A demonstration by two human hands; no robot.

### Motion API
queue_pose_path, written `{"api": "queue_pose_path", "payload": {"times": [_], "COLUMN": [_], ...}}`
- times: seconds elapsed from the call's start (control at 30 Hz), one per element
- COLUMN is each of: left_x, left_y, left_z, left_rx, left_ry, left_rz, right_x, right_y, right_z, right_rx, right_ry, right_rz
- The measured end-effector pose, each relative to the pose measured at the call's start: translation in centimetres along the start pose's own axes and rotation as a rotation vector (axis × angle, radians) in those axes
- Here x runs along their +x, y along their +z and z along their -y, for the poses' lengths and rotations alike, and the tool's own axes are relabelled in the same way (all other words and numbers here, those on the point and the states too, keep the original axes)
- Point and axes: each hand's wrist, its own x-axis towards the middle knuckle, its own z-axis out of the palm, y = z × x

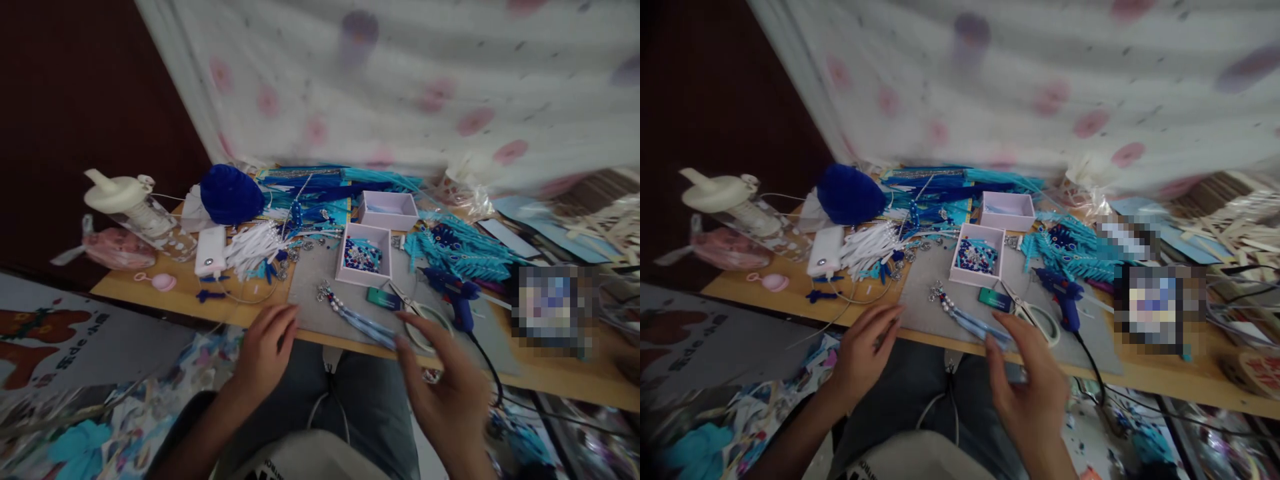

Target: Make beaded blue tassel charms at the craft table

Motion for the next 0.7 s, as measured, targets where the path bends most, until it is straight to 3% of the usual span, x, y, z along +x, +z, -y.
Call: {"api": "queue_pose_path", "payload": {"times": [0.1,0.23,0.47,0.7], "left_x": [2.1,5.0,7.8,8.7], "left_y": [1.7,2.6,2.6,1.9], "left_z": [3.1,4.6,4.9,5.5], "left_rx": [0.112,0.149,0.247,0.17], "left_ry": [-0.009,0.074,0.182,0.129], "left_rz": [0.189,0.364,0.495,0.536], "right_x": [0.1,-0.4,-0.3,0.3], "right_y": [3.8,6.0,6.9,6.9], "right_z": [-1.8,-3.0,-3.9,-4.9], "right_rx": [-0.031,-0.099,-0.153,-0.142], "right_ry": [-0.101,-0.13,-0.152,-0.209], "right_rz": [0.168,0.288,0.292,0.275]}}
